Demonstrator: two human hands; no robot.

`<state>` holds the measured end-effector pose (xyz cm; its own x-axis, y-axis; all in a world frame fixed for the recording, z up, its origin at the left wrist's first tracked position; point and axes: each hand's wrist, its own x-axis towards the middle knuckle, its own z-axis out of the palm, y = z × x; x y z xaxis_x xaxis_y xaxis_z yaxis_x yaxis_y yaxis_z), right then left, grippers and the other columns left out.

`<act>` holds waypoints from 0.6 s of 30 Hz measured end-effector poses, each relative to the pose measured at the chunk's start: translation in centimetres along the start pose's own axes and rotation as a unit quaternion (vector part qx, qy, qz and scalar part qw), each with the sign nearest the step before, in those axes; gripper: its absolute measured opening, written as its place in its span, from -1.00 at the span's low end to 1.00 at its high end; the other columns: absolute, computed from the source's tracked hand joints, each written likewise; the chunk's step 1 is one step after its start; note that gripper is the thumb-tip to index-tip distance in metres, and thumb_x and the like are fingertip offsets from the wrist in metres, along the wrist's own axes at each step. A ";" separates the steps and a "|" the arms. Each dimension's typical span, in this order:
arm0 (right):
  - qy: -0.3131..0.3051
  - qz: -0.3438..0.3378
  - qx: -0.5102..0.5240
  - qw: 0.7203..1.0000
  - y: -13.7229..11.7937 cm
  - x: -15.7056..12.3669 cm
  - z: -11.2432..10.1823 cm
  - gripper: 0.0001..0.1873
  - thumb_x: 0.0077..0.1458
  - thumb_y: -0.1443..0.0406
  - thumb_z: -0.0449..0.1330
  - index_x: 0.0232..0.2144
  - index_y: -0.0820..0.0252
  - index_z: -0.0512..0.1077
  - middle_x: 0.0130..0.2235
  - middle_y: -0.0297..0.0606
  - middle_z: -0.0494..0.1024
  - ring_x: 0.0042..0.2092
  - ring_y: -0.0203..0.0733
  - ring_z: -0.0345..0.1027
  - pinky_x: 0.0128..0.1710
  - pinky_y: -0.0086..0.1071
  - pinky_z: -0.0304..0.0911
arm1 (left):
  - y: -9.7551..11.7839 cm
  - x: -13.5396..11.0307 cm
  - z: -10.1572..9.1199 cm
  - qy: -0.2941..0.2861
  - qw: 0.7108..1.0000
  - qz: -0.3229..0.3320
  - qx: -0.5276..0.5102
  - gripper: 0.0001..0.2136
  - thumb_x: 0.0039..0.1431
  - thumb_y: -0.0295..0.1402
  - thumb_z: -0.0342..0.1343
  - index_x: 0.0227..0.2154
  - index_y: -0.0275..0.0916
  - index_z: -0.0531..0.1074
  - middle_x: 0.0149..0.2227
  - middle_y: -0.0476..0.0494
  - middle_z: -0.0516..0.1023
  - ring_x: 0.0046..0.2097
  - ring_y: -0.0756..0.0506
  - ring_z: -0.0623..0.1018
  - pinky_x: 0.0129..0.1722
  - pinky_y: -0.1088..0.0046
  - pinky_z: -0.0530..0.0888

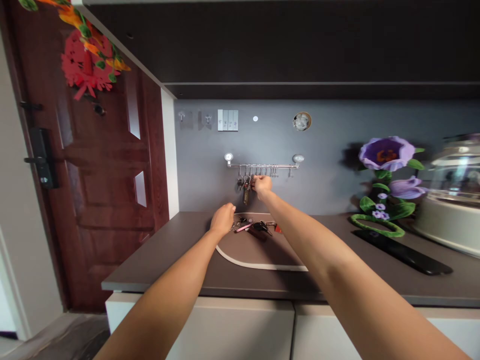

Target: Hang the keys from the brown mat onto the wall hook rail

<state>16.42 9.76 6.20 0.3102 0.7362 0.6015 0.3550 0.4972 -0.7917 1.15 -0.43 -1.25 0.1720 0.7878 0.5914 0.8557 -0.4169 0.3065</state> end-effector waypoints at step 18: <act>0.040 0.099 0.012 0.994 -2.7 -2.7 -2.1 -0.86 -0.15 0.38 0.01 -0.49 0.25 0.36 -0.48 -0.33 0.42 -0.46 -0.36 0.21 -0.37 -0.47 0.15 | -0.6 0.0 -0.1 0.013 0.999 0.007 -0.033 -0.81 0.15 -0.47 -0.20 -0.38 -0.26 0.32 -0.33 -0.15 0.46 -0.25 -0.04 0.42 -0.26 0.48 0.25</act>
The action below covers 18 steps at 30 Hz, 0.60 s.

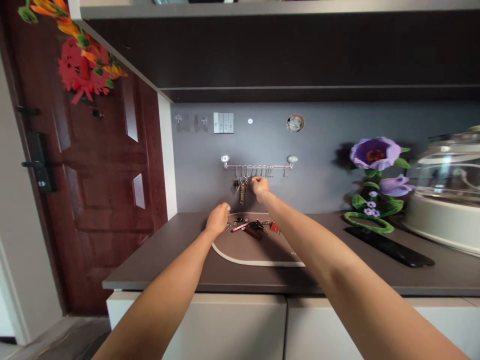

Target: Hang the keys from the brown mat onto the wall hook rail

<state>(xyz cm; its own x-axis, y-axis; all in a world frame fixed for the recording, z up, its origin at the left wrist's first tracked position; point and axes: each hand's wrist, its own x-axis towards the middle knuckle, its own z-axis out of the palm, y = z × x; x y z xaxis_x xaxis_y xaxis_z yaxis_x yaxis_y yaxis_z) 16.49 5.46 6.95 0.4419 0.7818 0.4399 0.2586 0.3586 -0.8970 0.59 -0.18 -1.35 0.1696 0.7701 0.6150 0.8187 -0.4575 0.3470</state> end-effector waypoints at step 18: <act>-0.212 -0.133 -0.071 0.966 3.5 -8.8 -2.7 -0.85 -0.02 0.32 0.03 -0.40 0.26 0.37 -0.41 -0.29 0.47 -0.38 -0.34 0.30 -0.29 -0.44 0.19 | -1.2 0.2 -0.3 -0.037 0.999 0.015 -0.004 -0.82 0.10 -0.41 -0.08 -0.35 -0.25 0.43 -0.27 -0.16 0.49 -0.19 -0.08 0.42 -0.17 0.43 0.31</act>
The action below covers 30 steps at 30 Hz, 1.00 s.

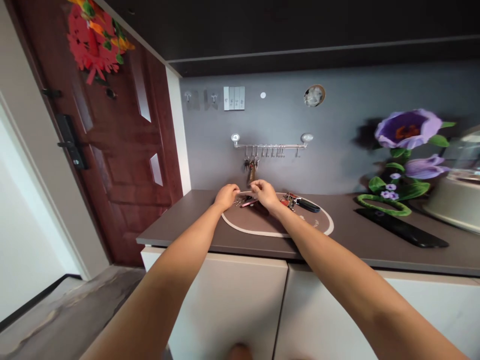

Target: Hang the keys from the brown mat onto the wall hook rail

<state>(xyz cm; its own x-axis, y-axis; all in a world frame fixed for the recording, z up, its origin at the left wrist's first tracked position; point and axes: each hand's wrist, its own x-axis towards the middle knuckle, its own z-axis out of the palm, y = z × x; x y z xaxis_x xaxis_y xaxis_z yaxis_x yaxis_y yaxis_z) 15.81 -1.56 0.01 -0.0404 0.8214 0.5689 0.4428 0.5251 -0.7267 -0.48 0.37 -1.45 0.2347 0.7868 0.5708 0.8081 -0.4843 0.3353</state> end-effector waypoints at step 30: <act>-0.122 -0.066 -0.258 0.956 0.5 -0.6 0.4 -0.79 0.05 0.31 0.01 -0.40 0.21 0.45 -0.35 -0.20 0.52 -0.34 -0.26 0.32 -0.31 -0.47 0.11 | -0.7 -0.3 0.5 -0.073 0.994 -0.030 0.077 -0.85 0.07 -0.42 -0.02 -0.43 -0.29 0.45 -0.31 -0.20 0.50 -0.25 -0.08 0.44 -0.24 0.46 0.31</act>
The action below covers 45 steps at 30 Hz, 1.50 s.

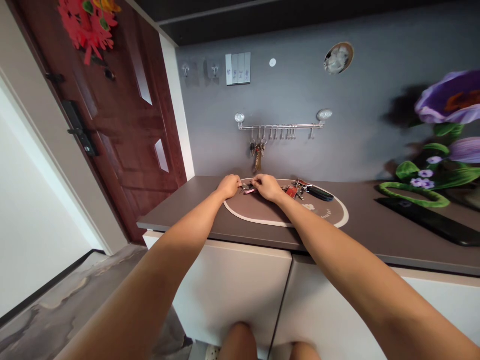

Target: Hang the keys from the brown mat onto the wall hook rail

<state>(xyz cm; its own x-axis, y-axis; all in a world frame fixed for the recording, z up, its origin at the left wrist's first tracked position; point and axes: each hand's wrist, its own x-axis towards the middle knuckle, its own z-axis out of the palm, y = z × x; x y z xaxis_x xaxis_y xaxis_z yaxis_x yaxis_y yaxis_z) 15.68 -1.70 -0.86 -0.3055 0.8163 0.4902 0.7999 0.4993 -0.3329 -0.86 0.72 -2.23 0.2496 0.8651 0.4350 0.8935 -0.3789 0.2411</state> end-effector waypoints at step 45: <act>0.133 0.072 0.227 0.962 0.4 0.3 -0.4 -0.82 -0.07 0.26 0.07 -0.44 0.24 0.43 -0.42 -0.28 0.50 -0.40 -0.30 0.31 -0.32 -0.44 0.19 | 2.7 -0.2 -1.1 0.094 0.872 -0.030 -0.480 -0.95 0.14 -0.47 -0.12 -0.39 -0.32 0.22 -0.50 0.02 0.37 -0.48 0.09 0.50 -0.39 0.53 0.48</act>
<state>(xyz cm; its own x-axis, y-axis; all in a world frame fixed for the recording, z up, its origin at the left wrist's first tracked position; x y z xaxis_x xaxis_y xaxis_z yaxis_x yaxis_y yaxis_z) 16.11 -1.38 -0.51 -0.0169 0.8129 0.5821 0.4974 0.5119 -0.7004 1.11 -0.80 -0.71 0.0683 0.8577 0.5095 0.1569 -0.5136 0.8436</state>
